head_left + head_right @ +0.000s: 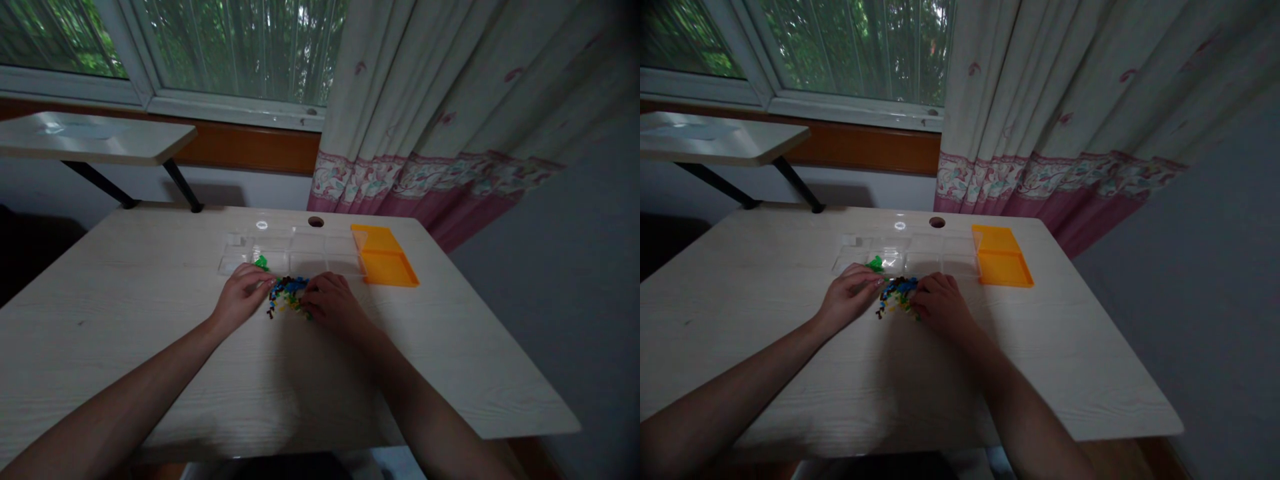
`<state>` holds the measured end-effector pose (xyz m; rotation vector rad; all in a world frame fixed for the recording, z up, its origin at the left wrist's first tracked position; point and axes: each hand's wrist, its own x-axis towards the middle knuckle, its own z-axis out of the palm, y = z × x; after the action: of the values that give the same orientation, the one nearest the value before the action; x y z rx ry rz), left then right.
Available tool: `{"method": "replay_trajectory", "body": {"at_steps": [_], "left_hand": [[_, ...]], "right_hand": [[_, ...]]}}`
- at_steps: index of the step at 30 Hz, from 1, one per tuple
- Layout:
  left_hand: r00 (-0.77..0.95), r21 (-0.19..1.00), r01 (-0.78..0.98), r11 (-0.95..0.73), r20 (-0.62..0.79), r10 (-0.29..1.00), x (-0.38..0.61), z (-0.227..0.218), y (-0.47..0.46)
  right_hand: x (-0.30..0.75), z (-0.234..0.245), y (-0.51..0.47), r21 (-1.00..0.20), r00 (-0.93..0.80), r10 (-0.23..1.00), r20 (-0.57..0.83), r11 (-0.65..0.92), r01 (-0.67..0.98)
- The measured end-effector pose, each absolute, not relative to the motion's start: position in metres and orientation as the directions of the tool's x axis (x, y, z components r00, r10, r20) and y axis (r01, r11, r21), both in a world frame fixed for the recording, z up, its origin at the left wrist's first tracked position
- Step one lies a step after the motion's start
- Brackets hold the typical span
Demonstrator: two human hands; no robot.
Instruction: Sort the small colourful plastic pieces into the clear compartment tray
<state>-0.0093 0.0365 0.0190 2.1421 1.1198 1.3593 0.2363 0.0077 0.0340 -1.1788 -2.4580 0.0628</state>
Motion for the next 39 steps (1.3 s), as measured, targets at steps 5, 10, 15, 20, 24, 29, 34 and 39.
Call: {"method": "replay_trajectory", "body": {"at_steps": [5, 10, 15, 20, 24, 29, 34, 39], "left_hand": [[0.223, 0.666, 0.419, -0.617, 0.584, 0.781, -0.009, 0.018, 0.037], [0.227, 0.668, 0.414, -0.618, 0.581, 0.781, -0.01, 0.019, 0.037], [0.217, 0.673, 0.418, -0.61, 0.578, 0.787, -0.01, 0.018, 0.038], [0.209, 0.671, 0.419, -0.612, 0.584, 0.784, -0.01, 0.015, 0.039], [0.209, 0.66, 0.415, -0.626, 0.601, 0.772, -0.01, 0.015, 0.039], [0.228, 0.66, 0.416, -0.625, 0.59, 0.775, -0.011, 0.014, 0.039], [0.218, 0.661, 0.42, -0.623, 0.592, 0.776, -0.011, 0.016, 0.038], [0.138, 0.63, 0.507, -0.588, 0.614, 0.777, -0.016, 0.017, 0.043]], "right_hand": [[0.235, 0.034, 0.006, -0.195, -0.551, 0.749, 0.368, 0.642, 0.742], [0.235, 0.034, 0.006, -0.197, -0.554, 0.755, 0.352, 0.638, 0.744], [0.234, 0.031, 0.007, -0.2, -0.557, 0.75, 0.356, 0.644, 0.739], [0.236, 0.029, 0.009, -0.208, -0.55, 0.748, 0.371, 0.644, 0.736], [0.236, 0.028, 0.009, -0.226, -0.541, 0.758, 0.364, 0.635, 0.738], [0.235, 0.028, 0.009, -0.242, -0.54, 0.749, 0.384, 0.646, 0.724], [0.235, 0.026, 0.011, -0.292, -0.506, 0.755, 0.416, 0.638, 0.712], [0.237, 0.024, 0.013, -0.329, -0.433, 0.767, 0.474, 0.61, 0.721]]}}
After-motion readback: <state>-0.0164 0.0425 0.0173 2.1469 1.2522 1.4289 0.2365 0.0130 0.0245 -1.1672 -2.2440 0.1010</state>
